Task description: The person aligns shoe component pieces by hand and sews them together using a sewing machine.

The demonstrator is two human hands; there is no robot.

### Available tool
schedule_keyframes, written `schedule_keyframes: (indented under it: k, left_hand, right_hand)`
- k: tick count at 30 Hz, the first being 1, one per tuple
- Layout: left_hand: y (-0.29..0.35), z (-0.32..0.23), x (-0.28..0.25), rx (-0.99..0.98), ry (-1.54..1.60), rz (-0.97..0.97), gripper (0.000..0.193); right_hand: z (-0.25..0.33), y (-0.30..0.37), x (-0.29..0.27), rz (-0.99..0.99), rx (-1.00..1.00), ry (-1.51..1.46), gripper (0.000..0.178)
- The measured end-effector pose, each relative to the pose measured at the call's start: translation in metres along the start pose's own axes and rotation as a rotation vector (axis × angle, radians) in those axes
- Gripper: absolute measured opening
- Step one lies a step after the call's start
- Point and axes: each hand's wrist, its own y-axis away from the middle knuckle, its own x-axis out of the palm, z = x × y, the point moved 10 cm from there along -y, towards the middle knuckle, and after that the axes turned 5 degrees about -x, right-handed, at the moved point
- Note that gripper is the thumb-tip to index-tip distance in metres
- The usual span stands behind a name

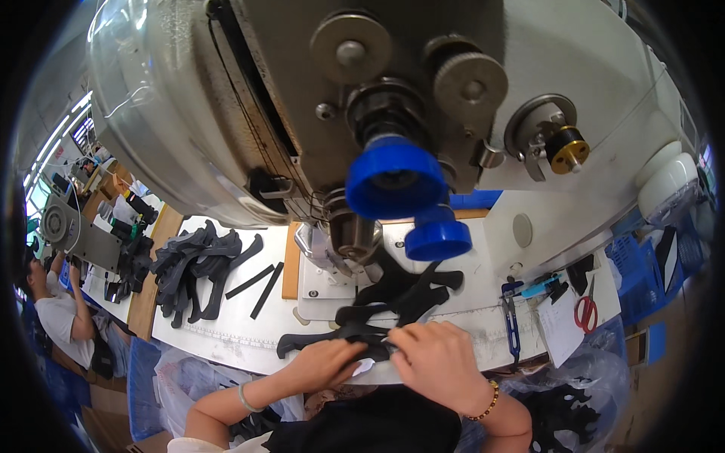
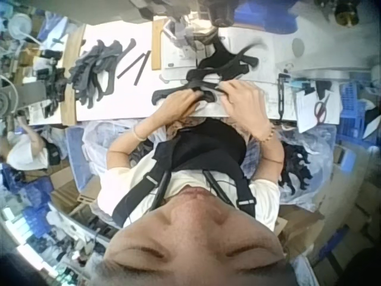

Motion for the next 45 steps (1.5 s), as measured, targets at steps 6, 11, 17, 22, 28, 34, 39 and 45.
schedule_keyframes:
  k: [6,11,17,22,28,34,39,45]
  left_hand:
    - [-0.012,0.033,0.009,-0.125,0.127,-0.041,0.038]
    - [-0.002,0.015,0.014,-0.028,0.094,0.063,0.037]
    - [0.032,-0.066,-0.096,0.309,0.01,-0.158,0.027]
    - [0.039,-0.016,-0.204,-0.232,0.086,-0.77,0.033]
    - [-0.04,0.017,-0.187,-0.259,0.297,-0.337,0.031]
    - [-0.058,0.03,-0.177,-0.27,0.285,-0.273,0.029]
    - [-0.06,0.029,-0.178,-0.261,0.187,-0.298,0.021]
    - [-0.063,0.006,-0.173,-0.101,-0.271,-0.261,0.028]
  right_hand:
    - [-0.003,0.001,-0.046,-0.251,-0.002,-0.209,0.024]
    - [0.038,0.006,-0.069,-0.378,-0.331,-0.111,0.03]
    - [0.057,-0.022,-0.048,-0.525,-0.476,0.148,0.028]
    - [0.065,-0.05,-0.025,-0.589,-0.594,0.186,0.027]
    - [0.065,-0.048,-0.014,-0.617,-0.668,0.234,0.027]
    - [0.061,-0.054,-0.021,-0.601,-0.621,0.213,0.026]
    - [0.047,-0.06,-0.008,-0.585,-0.578,0.123,0.027]
    - [0.046,-0.049,-0.004,-0.705,-0.492,0.232,0.028]
